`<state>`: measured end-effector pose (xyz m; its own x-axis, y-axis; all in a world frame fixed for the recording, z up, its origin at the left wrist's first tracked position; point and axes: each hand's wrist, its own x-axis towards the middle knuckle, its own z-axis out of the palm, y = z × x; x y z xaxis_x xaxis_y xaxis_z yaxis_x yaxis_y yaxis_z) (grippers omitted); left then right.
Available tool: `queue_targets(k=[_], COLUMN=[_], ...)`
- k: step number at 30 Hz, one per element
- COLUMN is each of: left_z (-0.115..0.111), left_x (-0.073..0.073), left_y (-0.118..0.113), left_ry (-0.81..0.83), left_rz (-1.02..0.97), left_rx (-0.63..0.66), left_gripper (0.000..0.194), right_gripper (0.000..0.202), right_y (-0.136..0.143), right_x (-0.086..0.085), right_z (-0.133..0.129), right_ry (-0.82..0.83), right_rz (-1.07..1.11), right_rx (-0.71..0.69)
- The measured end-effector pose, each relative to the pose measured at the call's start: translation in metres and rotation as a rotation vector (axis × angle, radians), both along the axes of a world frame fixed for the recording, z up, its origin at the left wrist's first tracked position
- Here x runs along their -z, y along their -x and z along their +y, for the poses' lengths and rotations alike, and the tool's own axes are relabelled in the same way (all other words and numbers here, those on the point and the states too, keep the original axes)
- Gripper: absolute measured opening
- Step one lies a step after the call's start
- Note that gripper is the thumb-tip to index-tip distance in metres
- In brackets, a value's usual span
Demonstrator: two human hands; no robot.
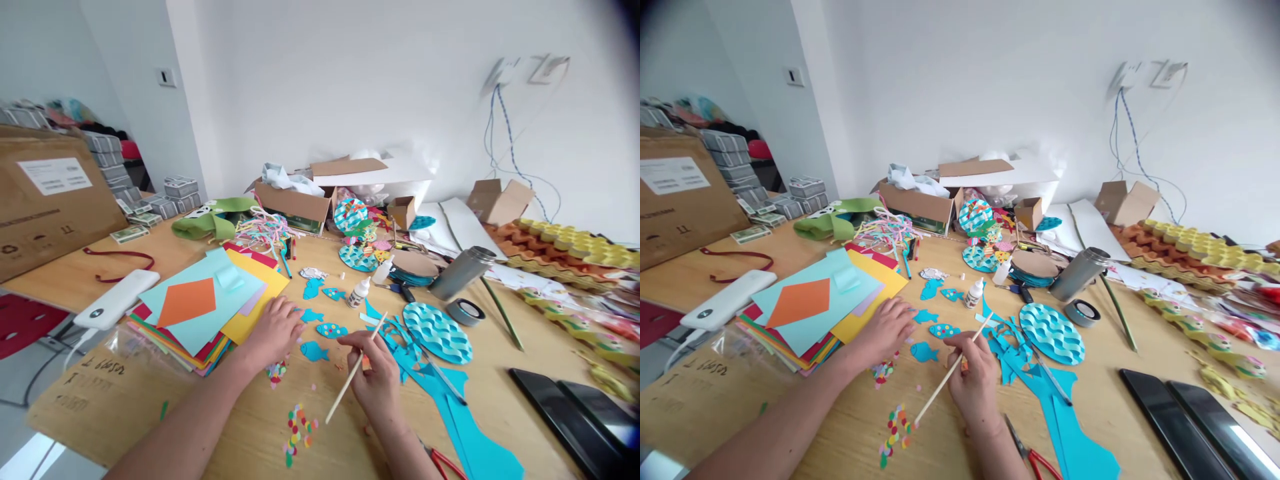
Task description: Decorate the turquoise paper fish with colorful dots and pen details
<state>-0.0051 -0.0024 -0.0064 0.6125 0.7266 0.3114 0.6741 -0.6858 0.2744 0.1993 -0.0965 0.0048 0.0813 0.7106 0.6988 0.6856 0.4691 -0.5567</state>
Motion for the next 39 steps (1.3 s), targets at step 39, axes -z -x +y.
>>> queue_targets(k=[39], left_z=[0.085], left_x=[-0.022], left_y=[-0.045], left_ry=[0.171], left_rz=[0.297], left_rx=[-0.029], left_gripper=[0.018], right_gripper=[0.027], right_y=[0.003], right_x=[0.002], right_z=[-0.001], right_ry=[-0.023], right_rz=[-0.022], right_rx=[-0.051])
